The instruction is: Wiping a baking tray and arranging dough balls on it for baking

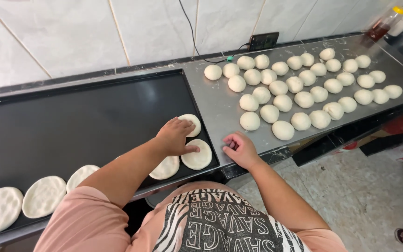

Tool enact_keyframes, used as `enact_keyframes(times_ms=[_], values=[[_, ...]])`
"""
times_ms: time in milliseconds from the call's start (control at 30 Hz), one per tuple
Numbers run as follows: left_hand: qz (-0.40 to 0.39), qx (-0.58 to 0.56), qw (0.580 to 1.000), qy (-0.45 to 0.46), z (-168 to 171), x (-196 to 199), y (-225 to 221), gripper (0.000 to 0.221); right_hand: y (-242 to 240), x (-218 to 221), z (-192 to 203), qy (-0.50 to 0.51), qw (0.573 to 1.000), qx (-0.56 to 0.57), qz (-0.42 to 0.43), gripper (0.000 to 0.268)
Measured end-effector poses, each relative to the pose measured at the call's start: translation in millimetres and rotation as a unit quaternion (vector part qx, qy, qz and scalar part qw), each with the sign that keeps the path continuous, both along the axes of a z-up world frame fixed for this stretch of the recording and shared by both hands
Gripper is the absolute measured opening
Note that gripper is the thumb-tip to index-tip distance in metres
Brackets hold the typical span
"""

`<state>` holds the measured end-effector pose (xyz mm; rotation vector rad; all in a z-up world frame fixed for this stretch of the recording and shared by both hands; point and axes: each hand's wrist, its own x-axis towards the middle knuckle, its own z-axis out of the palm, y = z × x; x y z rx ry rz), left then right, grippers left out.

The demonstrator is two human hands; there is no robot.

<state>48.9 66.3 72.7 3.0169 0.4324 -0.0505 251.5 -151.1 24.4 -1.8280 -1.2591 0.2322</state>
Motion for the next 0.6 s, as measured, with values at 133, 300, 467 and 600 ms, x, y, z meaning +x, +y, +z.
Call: enact_keyframes(times_ms=[133, 300, 467, 600], values=[[-0.005, -0.005, 1.000, -0.028, -16, 22, 27, 0.079, -2, 4, -2, -0.001, 1.000, 0.010, 0.010, 0.024], [-0.021, 0.084, 0.990, -0.108, -43, 27, 22, 0.103, -1, 10, -7, 0.003, 0.999, 0.012, 0.033, 0.024], [0.054, -0.049, 0.995, 0.062, 14, 49, 16, 0.106, -5, 9, -3, 0.003, 0.999, 0.015, 0.046, 0.023], [0.017, 0.030, 0.999, -0.025, -29, 45, 7, 0.088, -9, 8, -4, 0.017, 0.999, 0.018, 0.042, 0.023]])
